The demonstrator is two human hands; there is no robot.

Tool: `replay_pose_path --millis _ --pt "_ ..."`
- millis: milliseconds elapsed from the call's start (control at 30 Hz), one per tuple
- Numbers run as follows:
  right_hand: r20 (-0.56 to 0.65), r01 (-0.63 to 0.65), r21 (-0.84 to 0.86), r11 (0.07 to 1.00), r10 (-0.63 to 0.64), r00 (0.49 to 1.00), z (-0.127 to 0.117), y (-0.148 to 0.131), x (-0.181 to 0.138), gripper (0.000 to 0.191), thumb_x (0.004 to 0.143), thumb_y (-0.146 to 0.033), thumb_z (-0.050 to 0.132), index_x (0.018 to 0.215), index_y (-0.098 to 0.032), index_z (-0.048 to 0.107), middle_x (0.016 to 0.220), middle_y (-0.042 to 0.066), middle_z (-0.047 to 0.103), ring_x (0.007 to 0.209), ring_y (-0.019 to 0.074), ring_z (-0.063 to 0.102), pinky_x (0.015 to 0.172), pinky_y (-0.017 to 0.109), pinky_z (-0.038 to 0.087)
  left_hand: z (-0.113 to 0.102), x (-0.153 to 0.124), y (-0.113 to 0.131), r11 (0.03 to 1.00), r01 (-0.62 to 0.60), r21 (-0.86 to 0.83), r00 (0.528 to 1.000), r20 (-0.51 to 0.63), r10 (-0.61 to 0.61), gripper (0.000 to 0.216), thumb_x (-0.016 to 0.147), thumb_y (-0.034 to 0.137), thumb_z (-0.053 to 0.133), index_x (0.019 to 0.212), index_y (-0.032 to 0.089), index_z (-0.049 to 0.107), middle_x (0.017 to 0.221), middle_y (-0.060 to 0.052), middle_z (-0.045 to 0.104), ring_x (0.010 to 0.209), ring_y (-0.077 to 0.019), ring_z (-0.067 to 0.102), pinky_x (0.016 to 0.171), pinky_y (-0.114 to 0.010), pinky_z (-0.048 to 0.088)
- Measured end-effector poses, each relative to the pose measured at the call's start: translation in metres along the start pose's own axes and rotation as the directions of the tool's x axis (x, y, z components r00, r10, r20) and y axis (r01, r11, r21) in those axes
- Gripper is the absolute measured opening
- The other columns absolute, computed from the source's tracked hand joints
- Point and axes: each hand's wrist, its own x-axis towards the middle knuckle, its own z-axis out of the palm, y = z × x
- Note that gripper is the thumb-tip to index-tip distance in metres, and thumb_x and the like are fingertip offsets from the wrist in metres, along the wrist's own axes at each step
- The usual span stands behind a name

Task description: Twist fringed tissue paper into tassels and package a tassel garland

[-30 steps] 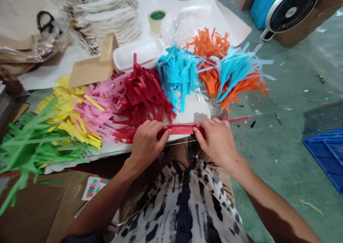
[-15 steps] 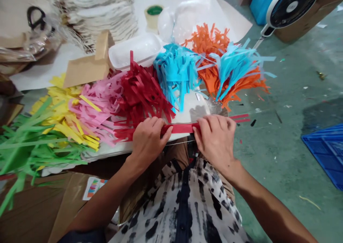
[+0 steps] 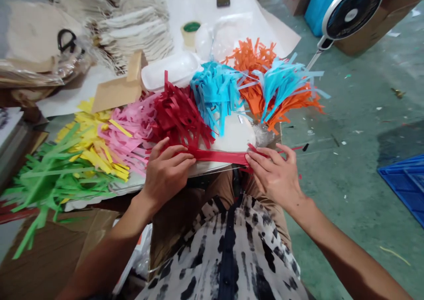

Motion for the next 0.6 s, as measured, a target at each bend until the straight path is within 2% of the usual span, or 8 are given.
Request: replay_pose_path --millis 67,133,233,400,500,600 --pt "0.064 -0.001 0.024 1.0 0.0 0.998 -0.004 0.0 0.002 0.044 0.098 -0.02 0.063 0.138 -0.035 0.067 0.137 0.005 0.076 0.13 0.0382 0.067 0.118 0.068 0.027 0.001 0.01 0.013 0.999 -0.033 -0.038 0.999 -0.007 0.033 0.027 0.097 0.007 0.057 0.093 0.025 0.077 0.098 0.0 0.082 0.108 -0.0223 0.072 0.123 -0.055 0.041" --pt "0.098 -0.018 0.026 1.0 0.015 0.995 -0.007 -0.003 0.005 0.043 0.097 -0.02 0.063 0.136 -0.036 0.069 0.136 0.005 0.076 0.132 0.04 0.065 0.119 0.07 0.026 0.01 0.022 0.027 0.983 -0.103 -0.151 0.993 0.034 0.109 0.026 0.099 0.01 0.056 0.108 0.024 0.077 0.112 -0.003 0.081 0.114 -0.0214 0.071 0.119 -0.048 0.048" --pt "0.067 -0.017 0.008 1.0 0.017 0.998 -0.009 -0.013 0.007 0.043 0.098 -0.021 0.063 0.138 -0.033 0.069 0.139 0.008 0.074 0.13 0.0399 0.066 0.118 0.069 0.029 0.026 0.033 0.038 0.968 -0.088 -0.236 0.988 0.107 0.116 0.029 0.102 0.017 0.059 0.127 0.02 0.071 0.125 -0.01 0.077 0.119 -0.0247 0.069 0.108 -0.045 0.056" --pt "-0.048 0.086 0.013 0.996 -0.086 0.995 0.001 -0.036 0.012 0.041 0.099 -0.02 0.064 0.14 -0.018 0.067 0.134 0.011 0.077 0.119 0.031 0.07 0.111 0.055 0.04 0.036 0.02 0.042 0.98 -0.011 -0.199 0.993 0.115 0.034 0.033 0.101 0.025 0.065 0.133 0.019 0.068 0.127 -0.013 0.075 0.117 -0.0288 0.069 0.101 -0.047 0.058" --pt "-0.053 0.05 0.035 0.998 -0.048 0.997 0.01 -0.039 0.02 0.034 0.101 -0.02 0.064 0.134 -0.018 0.07 0.128 0.009 0.079 0.116 0.0285 0.069 0.107 0.052 0.041 0.035 0.01 0.043 0.981 0.011 -0.195 0.996 0.093 0.007 0.032 0.101 0.026 0.065 0.132 0.02 0.069 0.127 -0.012 0.075 0.117 -0.0283 0.069 0.102 -0.046 0.058" --pt "-0.039 0.028 0.091 0.995 -0.025 0.999 0.013 -0.03 0.026 0.025 0.102 -0.024 0.066 0.125 -0.022 0.075 0.122 0.007 0.08 0.111 0.0271 0.069 0.103 0.051 0.041 0.036 0.005 0.04 0.976 0.029 -0.214 0.999 0.041 -0.021 0.029 0.102 0.025 0.065 0.13 0.019 0.07 0.121 -0.011 0.077 0.113 -0.0257 0.069 0.101 -0.042 0.059"
